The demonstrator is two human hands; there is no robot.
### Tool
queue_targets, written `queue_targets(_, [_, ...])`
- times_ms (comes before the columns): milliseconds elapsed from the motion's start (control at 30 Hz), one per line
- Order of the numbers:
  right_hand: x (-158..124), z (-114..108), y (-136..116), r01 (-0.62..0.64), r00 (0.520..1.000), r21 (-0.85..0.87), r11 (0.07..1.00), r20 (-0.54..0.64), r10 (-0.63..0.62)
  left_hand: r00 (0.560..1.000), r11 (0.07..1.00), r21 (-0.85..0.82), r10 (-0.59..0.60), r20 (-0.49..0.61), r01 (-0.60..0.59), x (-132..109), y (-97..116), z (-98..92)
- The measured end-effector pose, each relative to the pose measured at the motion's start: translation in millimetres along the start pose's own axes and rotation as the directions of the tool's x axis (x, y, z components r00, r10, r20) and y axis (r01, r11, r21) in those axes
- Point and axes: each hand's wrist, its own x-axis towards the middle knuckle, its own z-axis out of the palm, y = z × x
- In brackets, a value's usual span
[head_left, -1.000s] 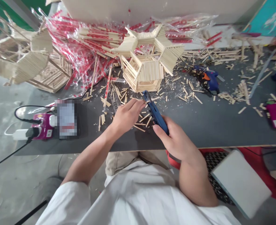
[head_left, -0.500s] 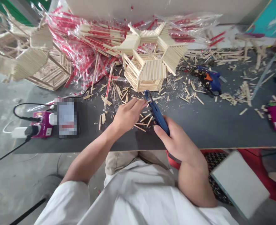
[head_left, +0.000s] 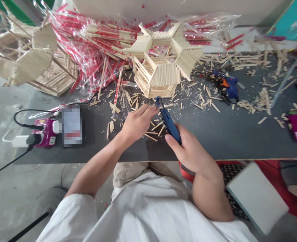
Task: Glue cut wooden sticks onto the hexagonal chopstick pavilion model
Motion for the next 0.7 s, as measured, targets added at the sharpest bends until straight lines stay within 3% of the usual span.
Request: queue_targets(700, [-0.8,-1.7,-0.2,0.002,1.0,0.062,0.998,0.006,-0.002,1.0,1.0,-0.007,-0.018,0.006,0.019,-0.3,1.5,1.6])
